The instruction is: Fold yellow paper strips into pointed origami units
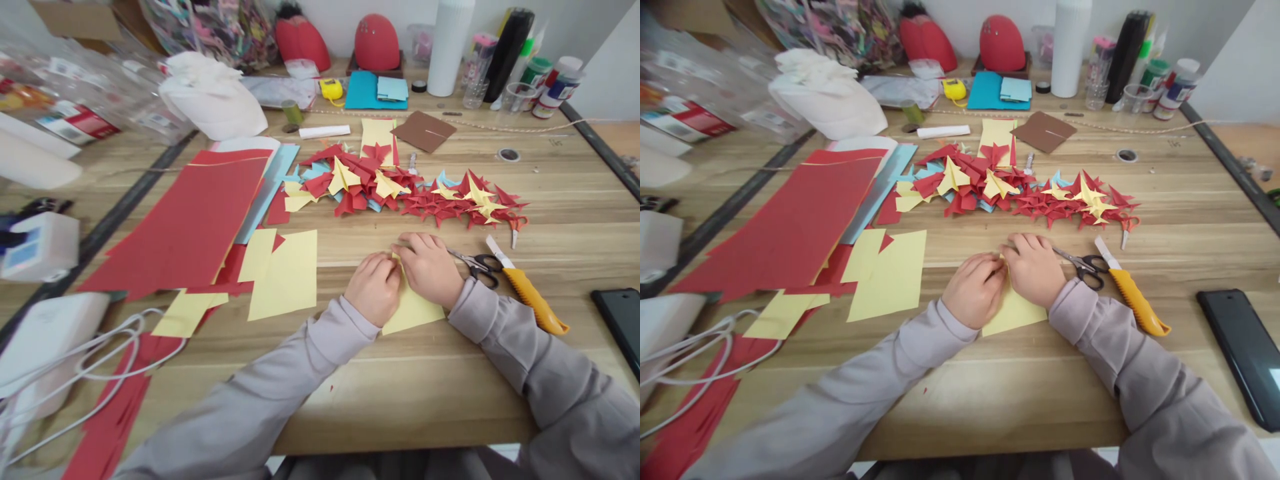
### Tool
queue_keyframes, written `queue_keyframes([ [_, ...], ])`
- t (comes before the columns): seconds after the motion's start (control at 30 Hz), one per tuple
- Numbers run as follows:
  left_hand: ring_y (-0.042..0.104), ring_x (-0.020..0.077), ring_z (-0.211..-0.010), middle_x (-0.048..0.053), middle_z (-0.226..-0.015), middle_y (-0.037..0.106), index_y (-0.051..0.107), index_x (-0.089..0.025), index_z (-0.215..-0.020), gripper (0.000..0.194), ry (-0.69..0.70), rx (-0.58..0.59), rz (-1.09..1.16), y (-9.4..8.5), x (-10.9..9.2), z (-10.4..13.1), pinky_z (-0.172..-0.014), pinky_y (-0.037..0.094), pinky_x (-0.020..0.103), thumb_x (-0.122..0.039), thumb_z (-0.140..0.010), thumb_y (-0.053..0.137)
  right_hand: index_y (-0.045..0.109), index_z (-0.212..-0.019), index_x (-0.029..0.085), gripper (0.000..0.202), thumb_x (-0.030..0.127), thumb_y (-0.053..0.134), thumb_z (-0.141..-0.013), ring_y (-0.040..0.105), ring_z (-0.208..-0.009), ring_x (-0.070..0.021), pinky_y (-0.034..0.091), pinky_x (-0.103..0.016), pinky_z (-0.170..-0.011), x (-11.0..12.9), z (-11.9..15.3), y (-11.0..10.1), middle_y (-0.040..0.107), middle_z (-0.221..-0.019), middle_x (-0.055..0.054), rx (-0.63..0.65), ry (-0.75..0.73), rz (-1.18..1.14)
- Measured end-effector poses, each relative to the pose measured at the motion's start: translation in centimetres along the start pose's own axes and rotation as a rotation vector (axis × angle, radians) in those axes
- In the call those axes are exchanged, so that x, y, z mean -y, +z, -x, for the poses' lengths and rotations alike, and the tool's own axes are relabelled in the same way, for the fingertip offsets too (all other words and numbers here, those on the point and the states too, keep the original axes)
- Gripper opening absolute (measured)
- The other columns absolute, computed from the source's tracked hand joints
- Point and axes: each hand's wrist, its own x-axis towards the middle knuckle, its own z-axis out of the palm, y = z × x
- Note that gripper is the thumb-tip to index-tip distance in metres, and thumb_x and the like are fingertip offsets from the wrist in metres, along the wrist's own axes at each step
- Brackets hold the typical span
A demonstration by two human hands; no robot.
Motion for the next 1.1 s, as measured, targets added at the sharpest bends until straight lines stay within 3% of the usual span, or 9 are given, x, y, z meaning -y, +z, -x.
queue_keyframes([
  [0.23, 0.052, 0.025, -0.099, 0.016, -0.097, 0.059, 0.066, -0.012, -0.091, 0.025, -0.078, -0.014, 0.028, -0.26, -0.16, 0.22, -0.084, 0.047, 0.045, -0.017, -0.083, 0.043, 0.057, -0.115, 0.018, 0.032, 0.019, 0.041, -0.087, 0.043, -0.108, -0.0254, 0.031, -0.04, -0.088, 0.0, 0.01, 0.08, 0.054, -0.118, -0.012, -0.003, -0.001, -0.005],
  [0.6, 0.052, 0.0239, -0.093, 0.015, -0.088, 0.06, 0.067, -0.01, -0.087, 0.025, -0.048, 0.004, 0.021, -0.17, -0.1, 0.11, -0.081, 0.049, 0.044, -0.015, -0.083, 0.043, 0.057, -0.115, 0.018, 0.032, 0.02, 0.041, -0.087, 0.043, -0.108, -0.0258, 0.03, -0.04, -0.088, 0.05, -0.04, 0.0, 0.053, -0.119, -0.012, 0.016, 0.012, 0.0],
  [1.1, 0.054, 0.0245, -0.096, 0.016, -0.096, 0.064, 0.066, -0.008, -0.092, 0.026, 0.044, 0.019, -0.067, -0.22, -0.04, 0.48, -0.084, 0.049, 0.042, -0.011, -0.08, 0.044, 0.059, -0.111, 0.019, 0.031, 0.021, 0.04, -0.088, 0.044, -0.106, -0.0248, 0.03, -0.039, -0.087, -0.07, -0.11, -0.05, 0.055, -0.117, -0.011, -0.002, -0.001, 0.008],
])
